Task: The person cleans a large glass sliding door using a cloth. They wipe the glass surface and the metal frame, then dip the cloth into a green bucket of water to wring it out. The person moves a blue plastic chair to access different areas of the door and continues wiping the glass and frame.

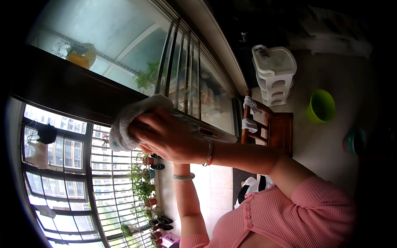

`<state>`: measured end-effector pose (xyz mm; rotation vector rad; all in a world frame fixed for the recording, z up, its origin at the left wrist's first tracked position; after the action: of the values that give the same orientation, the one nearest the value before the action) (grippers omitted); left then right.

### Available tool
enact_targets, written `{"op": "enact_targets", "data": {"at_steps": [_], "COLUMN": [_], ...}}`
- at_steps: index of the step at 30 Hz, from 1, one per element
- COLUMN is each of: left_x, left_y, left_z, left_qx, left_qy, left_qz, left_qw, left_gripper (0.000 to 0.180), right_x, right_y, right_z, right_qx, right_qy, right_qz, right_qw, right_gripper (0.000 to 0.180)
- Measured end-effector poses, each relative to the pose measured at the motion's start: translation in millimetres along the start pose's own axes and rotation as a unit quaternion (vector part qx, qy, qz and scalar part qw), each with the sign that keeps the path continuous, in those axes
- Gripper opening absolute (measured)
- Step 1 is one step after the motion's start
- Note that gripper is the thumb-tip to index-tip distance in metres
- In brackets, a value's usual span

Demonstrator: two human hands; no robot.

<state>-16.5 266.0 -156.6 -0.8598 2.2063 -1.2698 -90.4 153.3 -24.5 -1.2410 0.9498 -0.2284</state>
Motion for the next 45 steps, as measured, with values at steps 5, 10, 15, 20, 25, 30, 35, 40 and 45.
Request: {"op": "enact_targets", "data": {"at_steps": [5,10,15,20,25,30,35,40,45], "left_x": [13,28,46,69,98,159,255,338,440], "left_y": [17,33,35,48,114,197,223,237,237], "left_z": [9,6,-12,-19,1,-4,-10,-1,29], "left_qx": [-0.002,-0.007,-0.006,-0.060,-0.197,-0.258,-0.287,-0.353,-0.386], "left_qy": [0.007,0.024,0.070,0.080,0.210,0.394,0.477,0.458,0.483], "left_qz": [-0.004,-0.016,-0.019,0.014,-0.134,-0.372,-0.397,-0.340,-0.280], "left_qw": [1.000,1.000,0.997,0.995,0.948,0.800,0.729,0.742,0.734], "left_gripper": [0.050,0.049,0.045,0.038,0.036,0.030,0.031,0.033,0.035], "right_x": [15,33,47,66,113,133,143,141,155], "right_y": [32,64,84,120,186,263,328,343,342], "right_z": [-9,-9,-25,-32,-45,-126,-219,-315,-430], "right_qx": [-0.016,-0.048,-0.061,-0.101,-0.235,-0.325,-0.274,-0.263,-0.264], "right_qy": [0.051,0.058,0.005,0.047,0.110,0.022,-0.030,-0.023,0.044], "right_qz": [0.026,0.040,0.081,0.136,0.269,0.499,0.572,0.586,0.605], "right_qw": [0.998,0.996,0.995,0.984,0.927,0.803,0.773,0.766,0.750], "right_gripper": [0.036,0.032,0.035,0.029,0.013,0.035,0.037,0.040,0.043]}}
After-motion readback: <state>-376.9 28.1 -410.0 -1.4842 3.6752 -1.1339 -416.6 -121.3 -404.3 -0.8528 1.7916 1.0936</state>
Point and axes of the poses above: each hand's wrist, its own y-axis away from the middle knuckle, its own z-axis out of the palm, x = y × z, the point moved 6 cm from there along -y, towards the middle knuckle, and after that the axes turned 9 degrees about z, right-handed, at the moved point
